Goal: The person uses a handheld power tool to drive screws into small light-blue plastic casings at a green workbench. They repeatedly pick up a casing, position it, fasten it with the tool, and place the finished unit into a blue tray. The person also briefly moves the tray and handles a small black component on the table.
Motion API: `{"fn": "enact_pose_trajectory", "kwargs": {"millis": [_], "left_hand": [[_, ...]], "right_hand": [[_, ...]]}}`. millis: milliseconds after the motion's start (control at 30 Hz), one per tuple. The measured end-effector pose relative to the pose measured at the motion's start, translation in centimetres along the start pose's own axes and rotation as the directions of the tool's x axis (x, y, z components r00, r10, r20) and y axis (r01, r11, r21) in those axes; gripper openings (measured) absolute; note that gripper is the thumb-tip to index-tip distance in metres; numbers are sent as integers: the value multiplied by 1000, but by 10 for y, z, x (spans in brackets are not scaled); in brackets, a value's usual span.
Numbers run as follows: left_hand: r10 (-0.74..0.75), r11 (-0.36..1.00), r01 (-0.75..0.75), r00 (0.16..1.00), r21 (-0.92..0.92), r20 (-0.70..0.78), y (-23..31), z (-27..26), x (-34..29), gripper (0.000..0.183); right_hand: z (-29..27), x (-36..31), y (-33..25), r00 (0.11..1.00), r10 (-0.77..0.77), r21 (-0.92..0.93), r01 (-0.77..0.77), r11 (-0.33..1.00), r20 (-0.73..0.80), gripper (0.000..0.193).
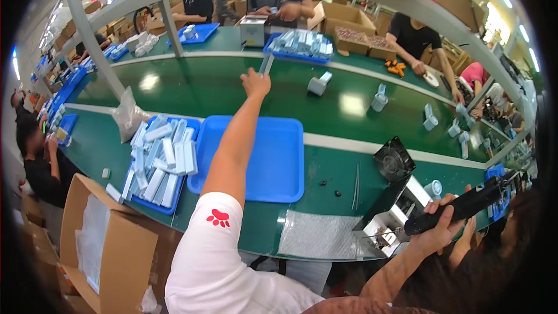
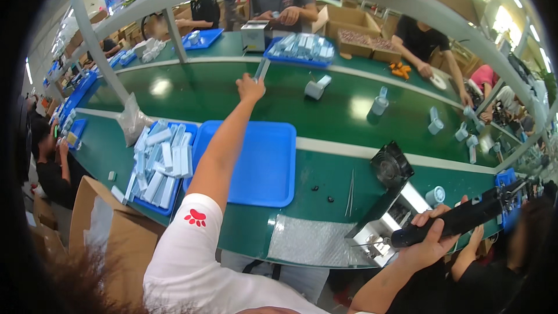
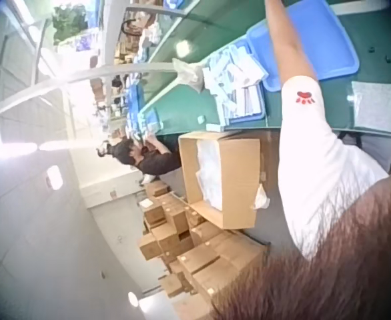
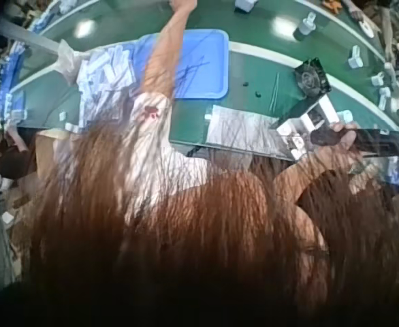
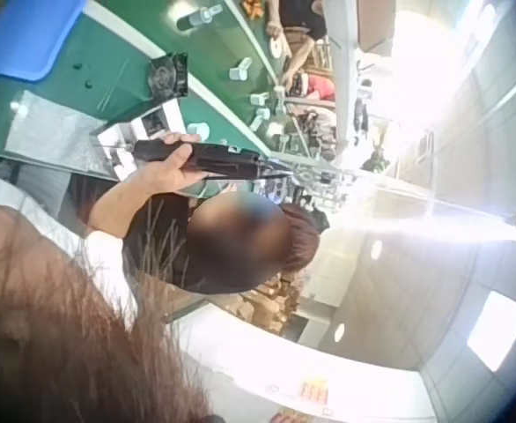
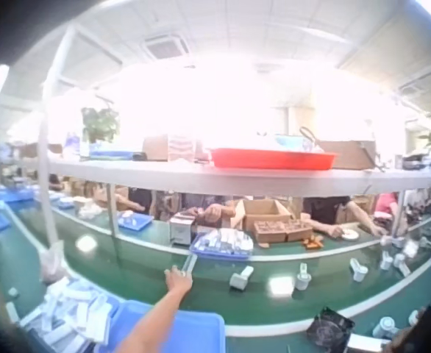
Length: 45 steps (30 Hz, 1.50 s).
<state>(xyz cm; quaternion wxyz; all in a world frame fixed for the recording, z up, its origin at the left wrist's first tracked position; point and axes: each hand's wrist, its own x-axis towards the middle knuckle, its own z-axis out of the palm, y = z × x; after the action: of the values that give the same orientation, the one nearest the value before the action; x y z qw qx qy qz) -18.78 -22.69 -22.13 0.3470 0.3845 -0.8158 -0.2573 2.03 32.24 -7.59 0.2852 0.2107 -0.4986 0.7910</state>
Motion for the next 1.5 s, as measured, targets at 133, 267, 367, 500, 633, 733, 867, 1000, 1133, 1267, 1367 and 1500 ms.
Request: {"fn": "enact_pose_trajectory", "kwargs": {"millis": [133, 267, 367, 500, 633, 733, 867, 1000, 1133, 1267, 1367, 1500], "left_hand": [[50, 998, -55, 989, 32, 137, -5, 25, -11, 95], [201, 972, -210, 976, 105, 86, -24, 2, -24, 103], [451, 893, -450, 893, 14, -12, -20, -27, -52, 83], [328, 740, -85, 911, -667, 249, 56, -108, -140, 48], [474, 489, -55, 855, -871, 212, 71, -163, -176, 24], [454, 358, -68, 884, -931, 110, 99, -203, -220, 21], [460, 91, -45, 888, -995, 2, 112, -222, -260, 31], [458, -92, -99, 879, -991, -130, 133, -240, -288, 29], [478, 20, -208, 861, -978, -174, 138, -258, -299, 24], [602, 75, -405, 747, -911, -283, 137, -259, -291, 29], [608, 95, -451, 732, -887, -307, 137, -265, -287, 32], [632, 107, -560, 676, -821, -379, 141, -267, -284, 33]], "right_hand": [[-16, 10, 24, 969, -167, -311, 104, 945, -183, 41], [-9, 17, 36, 973, -109, -198, 69, 978, -202, 61], [-9, 18, 33, 984, -55, -193, 22, 981, -169, 73], [-15, 12, 24, 987, -69, -245, 32, 969, -143, 88], [-12, -5, 19, 936, -327, -497, 224, 838, -130, 84], [-13, -33, 22, 821, -570, -729, 378, 571, -20, 81], [24, -76, 26, 882, -449, -455, 462, 761, 145, 53], [64, -99, 29, 886, -157, -201, 266, 943, 437, 41], [110, -102, 29, 813, -66, 42, 51, 998, 579, 55], [128, -108, 51, 759, -42, 145, -69, 987, 649, 77], [132, -109, 62, 779, 23, 218, -204, 954, 627, 78], [112, -98, 95, 763, 34, 343, -329, 880, 645, 60]]}}
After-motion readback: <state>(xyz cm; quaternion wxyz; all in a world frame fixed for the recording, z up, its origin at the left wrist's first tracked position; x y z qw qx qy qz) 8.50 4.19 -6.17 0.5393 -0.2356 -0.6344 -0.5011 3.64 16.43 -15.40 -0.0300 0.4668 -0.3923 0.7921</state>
